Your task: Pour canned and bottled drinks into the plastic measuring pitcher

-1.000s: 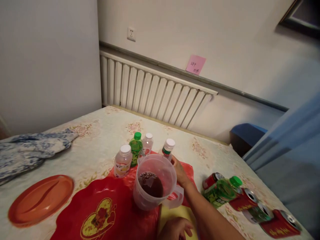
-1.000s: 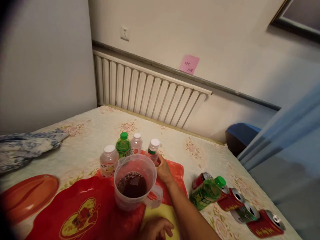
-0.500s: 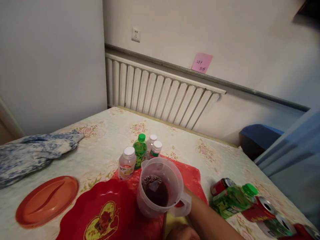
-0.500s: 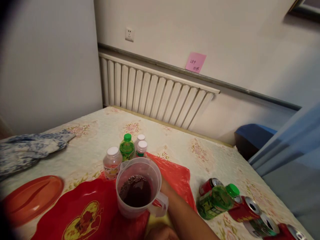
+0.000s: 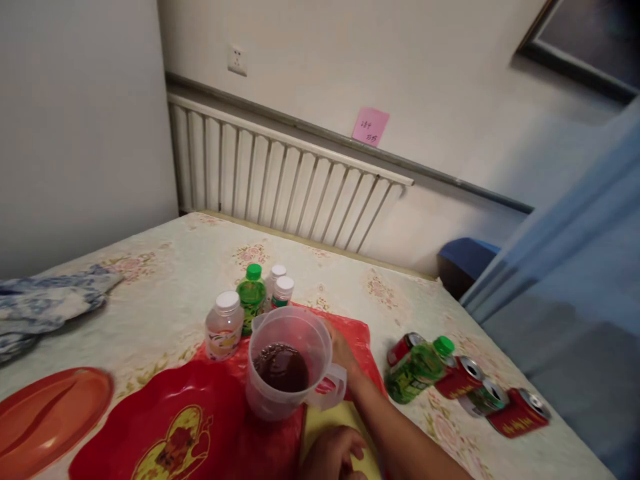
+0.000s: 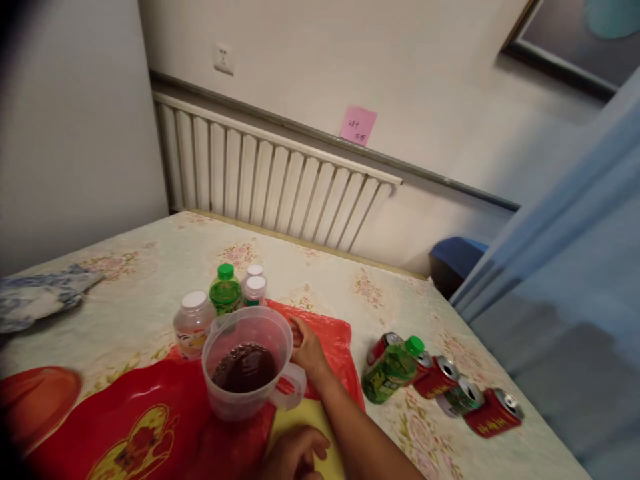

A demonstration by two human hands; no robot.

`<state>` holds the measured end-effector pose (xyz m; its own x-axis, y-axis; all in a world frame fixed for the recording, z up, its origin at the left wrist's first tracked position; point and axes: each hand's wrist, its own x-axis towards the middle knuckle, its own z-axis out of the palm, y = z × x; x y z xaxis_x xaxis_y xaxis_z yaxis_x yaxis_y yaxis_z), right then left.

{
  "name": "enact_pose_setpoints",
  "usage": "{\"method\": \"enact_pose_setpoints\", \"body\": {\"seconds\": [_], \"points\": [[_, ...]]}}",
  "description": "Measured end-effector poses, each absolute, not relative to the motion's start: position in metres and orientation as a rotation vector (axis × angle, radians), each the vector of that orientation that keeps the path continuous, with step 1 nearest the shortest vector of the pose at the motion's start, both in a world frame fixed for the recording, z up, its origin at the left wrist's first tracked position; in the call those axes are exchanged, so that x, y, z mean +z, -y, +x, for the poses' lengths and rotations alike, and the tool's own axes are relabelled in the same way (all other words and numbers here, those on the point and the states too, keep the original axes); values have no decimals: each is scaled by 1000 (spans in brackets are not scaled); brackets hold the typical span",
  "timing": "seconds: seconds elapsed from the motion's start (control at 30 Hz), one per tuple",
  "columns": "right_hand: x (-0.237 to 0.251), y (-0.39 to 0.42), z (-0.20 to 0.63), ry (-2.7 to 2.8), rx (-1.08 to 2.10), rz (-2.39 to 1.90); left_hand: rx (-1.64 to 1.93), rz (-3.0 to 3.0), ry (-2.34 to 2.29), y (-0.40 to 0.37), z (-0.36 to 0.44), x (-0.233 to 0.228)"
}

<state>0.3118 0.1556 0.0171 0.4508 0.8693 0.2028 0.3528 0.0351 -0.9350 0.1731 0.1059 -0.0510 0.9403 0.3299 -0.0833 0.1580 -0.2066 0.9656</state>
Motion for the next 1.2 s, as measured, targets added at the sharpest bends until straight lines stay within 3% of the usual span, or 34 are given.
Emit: {"method": "enact_pose_setpoints", "body": {"seconds": [0.17, 0.3, 0.43, 0.93, 1.1, 1.2], "points": [[-8, -57, 319, 885, 406, -1681, 181, 1796, -388, -103, 168, -35], [-20, 16, 329, 473, -9, -1908, 236, 1795, -373, -101, 168, -40], [-27, 39, 356, 260, -303, -2036, 300, 1764, -332, -100, 169, -48], [-35, -12, 394, 153, -429, -2179, 279, 1780, -335, -102, 169, -43], [-17, 5, 381, 372, -324, -2169, 341, 1702, -298, -101, 174, -49], [-2, 26, 362, 693, -106, -2116, 401, 1647, -267, -101, 176, -48]]}}
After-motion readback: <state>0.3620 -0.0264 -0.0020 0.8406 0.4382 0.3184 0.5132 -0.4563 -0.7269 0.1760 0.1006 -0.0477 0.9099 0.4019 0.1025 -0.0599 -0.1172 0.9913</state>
